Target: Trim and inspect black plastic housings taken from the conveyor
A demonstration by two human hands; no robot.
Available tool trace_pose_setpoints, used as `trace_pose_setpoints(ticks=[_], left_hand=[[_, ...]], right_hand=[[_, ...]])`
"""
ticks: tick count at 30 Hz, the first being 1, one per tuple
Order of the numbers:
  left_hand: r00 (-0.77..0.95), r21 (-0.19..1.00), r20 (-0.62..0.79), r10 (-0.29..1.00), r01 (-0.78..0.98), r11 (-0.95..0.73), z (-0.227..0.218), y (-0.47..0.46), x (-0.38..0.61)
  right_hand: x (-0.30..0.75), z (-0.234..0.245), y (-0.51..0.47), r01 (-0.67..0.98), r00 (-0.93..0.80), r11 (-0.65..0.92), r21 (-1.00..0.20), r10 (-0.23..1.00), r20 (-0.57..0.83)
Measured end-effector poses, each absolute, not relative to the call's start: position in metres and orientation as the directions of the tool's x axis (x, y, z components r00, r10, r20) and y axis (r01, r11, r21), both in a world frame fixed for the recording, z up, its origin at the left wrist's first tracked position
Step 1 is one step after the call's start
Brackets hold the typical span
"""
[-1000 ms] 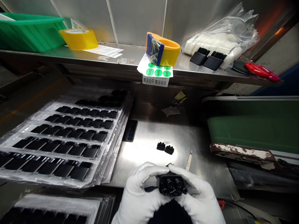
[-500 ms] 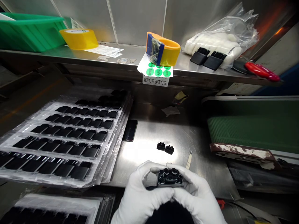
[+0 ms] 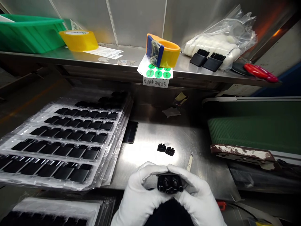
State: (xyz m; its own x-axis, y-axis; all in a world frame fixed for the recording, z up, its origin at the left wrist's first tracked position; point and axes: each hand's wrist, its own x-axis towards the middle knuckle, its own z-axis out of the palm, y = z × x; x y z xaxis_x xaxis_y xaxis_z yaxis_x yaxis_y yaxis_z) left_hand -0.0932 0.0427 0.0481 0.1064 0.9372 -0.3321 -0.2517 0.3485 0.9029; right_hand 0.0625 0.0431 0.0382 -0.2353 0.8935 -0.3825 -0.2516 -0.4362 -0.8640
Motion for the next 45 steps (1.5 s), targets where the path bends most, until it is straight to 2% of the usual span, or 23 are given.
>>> trace_pose_setpoints(ticks=[5,10,12,17,20,24,27,29,33,37,40,42,45], left_hand=[[0.087,0.928,-0.248,0.965,-0.264,0.263,0.044,0.041,-0.096],[0.051,0.953,-0.215,0.975,-0.206,0.221,0.042,0.038,-0.097],[0.044,0.961,-0.206,0.978,-0.180,0.210,0.045,0.039,-0.096],[-0.009,0.979,-0.174,0.985,-0.112,0.172,0.053,0.040,-0.091],[0.005,0.962,-0.254,0.967,-0.103,0.254,0.056,0.040,-0.088],[-0.010,0.906,-0.400,0.916,-0.157,0.394,0.059,0.040,-0.084],[0.043,0.871,-0.432,0.901,-0.239,0.429,0.056,0.043,-0.088],[0.084,0.864,-0.418,0.904,-0.272,0.425,0.051,0.045,-0.092],[0.151,0.870,-0.420,0.895,-0.212,0.445,0.040,0.046,-0.097],[0.282,0.825,-0.403,0.871,-0.301,0.479,0.040,0.047,-0.094],[0.441,0.687,-0.326,0.836,-0.497,0.530,0.038,0.048,-0.091],[0.520,0.557,-0.254,0.816,-0.611,0.563,0.030,0.045,-0.087],[0.589,0.396,-0.156,0.793,-0.698,0.597,0.011,0.038,-0.079]], right_hand=[[0.061,0.038,0.043,-0.256,-0.227,-0.384,-0.887,0.916,-0.331],[0.060,0.034,0.044,-0.295,-0.243,-0.480,-0.826,0.874,-0.422],[0.059,0.032,0.046,-0.318,-0.280,-0.511,-0.799,0.855,-0.436],[0.053,0.027,0.054,-0.370,-0.436,-0.519,-0.770,0.829,-0.349],[0.049,0.024,0.056,-0.402,-0.519,-0.552,-0.731,0.795,-0.315],[0.047,0.021,0.054,-0.404,-0.537,-0.586,-0.702,0.774,-0.336],[0.051,0.020,0.052,-0.394,-0.489,-0.572,-0.720,0.794,-0.363],[0.054,0.021,0.049,-0.379,-0.384,-0.540,-0.751,0.831,-0.403],[0.061,0.028,0.042,-0.282,-0.172,-0.442,-0.851,0.896,-0.409],[0.066,0.038,0.040,-0.051,-0.169,-0.293,-0.955,0.945,-0.281],[0.068,0.041,0.042,0.197,-0.257,-0.075,-0.978,0.958,-0.125],[0.067,0.043,0.044,0.283,-0.325,0.041,-0.958,0.944,-0.056],[0.061,0.047,0.045,0.333,-0.274,-0.002,-0.943,0.956,-0.099]])
